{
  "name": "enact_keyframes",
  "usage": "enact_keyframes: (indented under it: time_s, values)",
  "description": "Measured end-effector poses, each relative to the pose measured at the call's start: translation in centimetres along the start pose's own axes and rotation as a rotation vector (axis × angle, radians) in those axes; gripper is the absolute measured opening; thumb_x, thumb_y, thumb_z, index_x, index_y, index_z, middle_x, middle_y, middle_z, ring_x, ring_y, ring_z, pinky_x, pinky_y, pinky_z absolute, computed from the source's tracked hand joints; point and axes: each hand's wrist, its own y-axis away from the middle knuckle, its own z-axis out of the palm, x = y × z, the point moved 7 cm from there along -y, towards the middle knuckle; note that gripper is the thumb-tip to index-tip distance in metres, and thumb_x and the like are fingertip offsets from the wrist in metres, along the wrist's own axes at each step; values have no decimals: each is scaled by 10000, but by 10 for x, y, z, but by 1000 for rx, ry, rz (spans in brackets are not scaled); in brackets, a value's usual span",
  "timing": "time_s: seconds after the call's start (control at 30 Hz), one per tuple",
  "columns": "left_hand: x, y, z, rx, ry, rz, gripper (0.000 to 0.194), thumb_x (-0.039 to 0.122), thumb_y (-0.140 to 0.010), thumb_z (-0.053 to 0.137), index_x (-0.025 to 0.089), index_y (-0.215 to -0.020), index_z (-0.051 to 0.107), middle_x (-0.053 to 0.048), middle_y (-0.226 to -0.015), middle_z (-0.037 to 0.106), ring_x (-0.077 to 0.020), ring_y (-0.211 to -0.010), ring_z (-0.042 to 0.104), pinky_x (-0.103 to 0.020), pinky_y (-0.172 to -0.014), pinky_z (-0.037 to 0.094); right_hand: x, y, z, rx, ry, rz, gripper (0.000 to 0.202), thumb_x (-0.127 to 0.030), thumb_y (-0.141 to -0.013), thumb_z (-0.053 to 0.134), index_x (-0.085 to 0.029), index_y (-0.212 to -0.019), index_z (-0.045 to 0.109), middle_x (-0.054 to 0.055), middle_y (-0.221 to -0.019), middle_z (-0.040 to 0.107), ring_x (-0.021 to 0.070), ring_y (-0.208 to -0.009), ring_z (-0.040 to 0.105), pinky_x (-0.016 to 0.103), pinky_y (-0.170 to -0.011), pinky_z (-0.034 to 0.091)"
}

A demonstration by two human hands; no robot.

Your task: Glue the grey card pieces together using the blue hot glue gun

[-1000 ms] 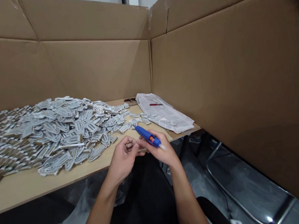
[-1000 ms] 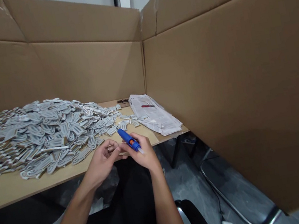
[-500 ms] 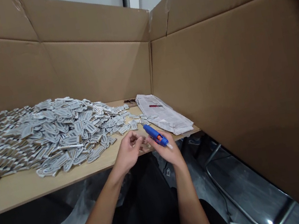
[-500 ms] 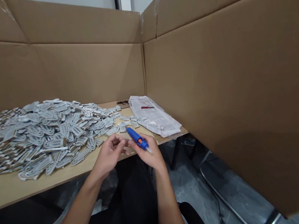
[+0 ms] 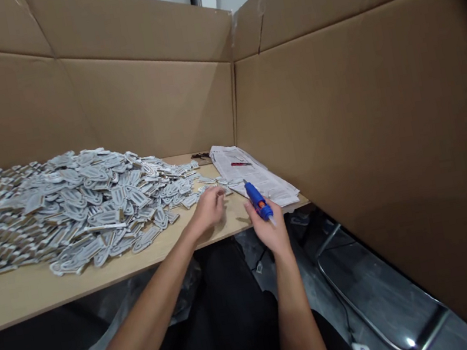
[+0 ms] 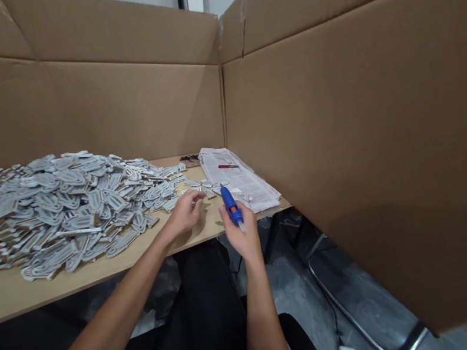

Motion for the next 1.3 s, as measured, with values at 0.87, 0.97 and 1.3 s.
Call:
enact_keyframes:
  time_s: [0.87, 0.97, 1.3]
  values:
    - [-20, -2, 8, -31, 484, -211, 384, 345, -824, 707, 163, -1136, 576, -77, -950, 688, -185, -662, 708, -309, -642, 538, -1, 0, 2, 47, 69, -40, 358, -506, -984, 623, -179, -837, 616, -13, -690, 545, 177, -639, 500, 282, -600, 393]
    - [-13, 20, 12, -52, 738, -205, 519, 444, -761, 825, 147, -1119, 594, -123, -1124, 674, -192, -709, 738, -324, -696, 569, -5, 1, 9, 8, 137, -83, 332, -474, -988, 604, -178, -840, 628, 0, -692, 569, 184, -631, 509, 284, -612, 387]
    - [-15, 55, 18, -31, 849, -225, 671, 502, -731, 879, 137, -1204, 573, -83, -987, 706, -185, -749, 717, -239, -610, 511, 0, 5, 32, -61, 387, -120, 164, -336, -938, 593, -189, -875, 630, 52, -741, 655, 226, -641, 579, 297, -610, 347]
